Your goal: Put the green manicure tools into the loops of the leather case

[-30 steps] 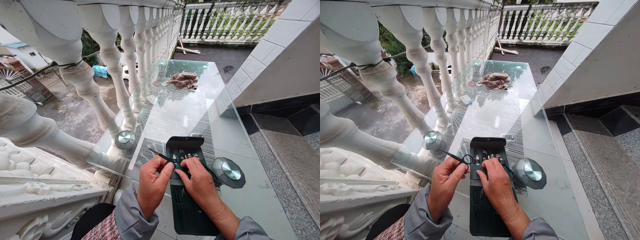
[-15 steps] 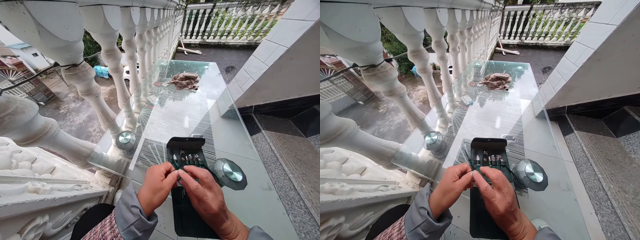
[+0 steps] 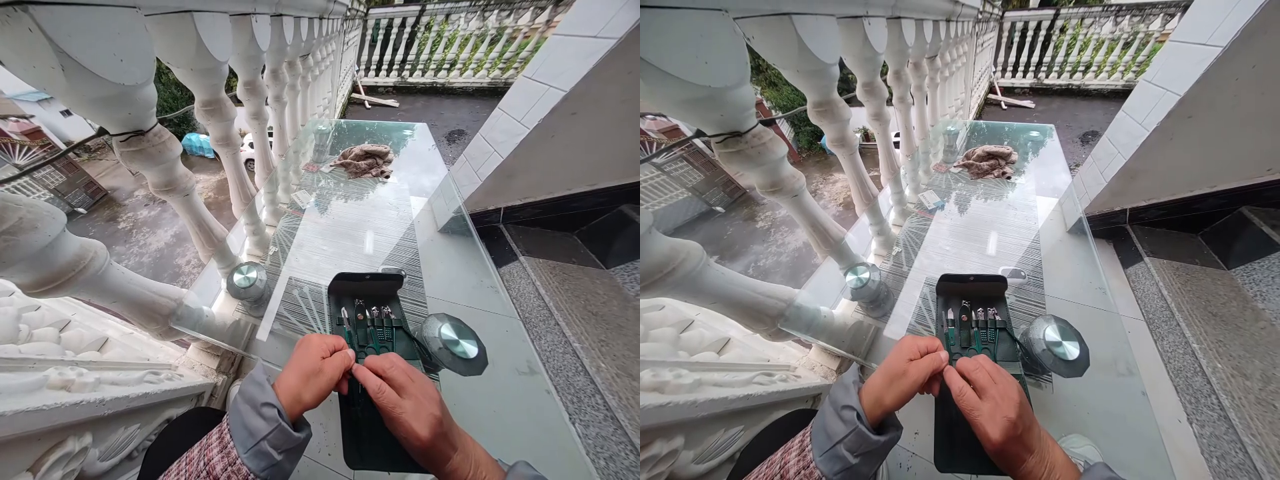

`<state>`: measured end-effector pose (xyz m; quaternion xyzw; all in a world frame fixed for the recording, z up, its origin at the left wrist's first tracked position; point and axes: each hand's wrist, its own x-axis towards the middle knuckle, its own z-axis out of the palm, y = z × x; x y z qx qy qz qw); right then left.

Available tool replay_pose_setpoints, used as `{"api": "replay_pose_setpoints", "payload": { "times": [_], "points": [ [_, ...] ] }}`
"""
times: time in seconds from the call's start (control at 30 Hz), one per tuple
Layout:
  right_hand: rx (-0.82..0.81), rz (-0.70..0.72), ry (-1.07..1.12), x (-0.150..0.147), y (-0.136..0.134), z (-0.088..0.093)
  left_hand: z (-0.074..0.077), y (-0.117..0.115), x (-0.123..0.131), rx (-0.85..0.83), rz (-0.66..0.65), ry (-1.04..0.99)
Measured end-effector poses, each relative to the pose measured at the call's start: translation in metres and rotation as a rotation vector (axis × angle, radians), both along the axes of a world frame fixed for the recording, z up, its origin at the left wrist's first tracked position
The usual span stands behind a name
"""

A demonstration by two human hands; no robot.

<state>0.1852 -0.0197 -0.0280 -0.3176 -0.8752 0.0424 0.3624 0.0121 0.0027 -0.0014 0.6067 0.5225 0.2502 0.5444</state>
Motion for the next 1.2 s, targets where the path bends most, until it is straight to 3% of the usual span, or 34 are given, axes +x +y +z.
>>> {"api": "replay_pose_setpoints", "payload": {
  "times": [0.13, 0.33, 1.2],
  "points": [
    [0.015, 0.007, -0.02, -0.001, 0.0, 0.0, 0.003, 0.003, -0.002, 0.173, 0.138, 0.068],
    [0.041, 0.058, -0.124, -0.007, -0.005, -0.004, 0.01, 0.007, -0.008, 0.046, 0.38, -0.277],
    [0.069, -0.032, -0.215, -0.018, 0.0, 0.001, 0.01, 0.005, -0.007, 0.067, 0.397, -0.343]
  ]
}}
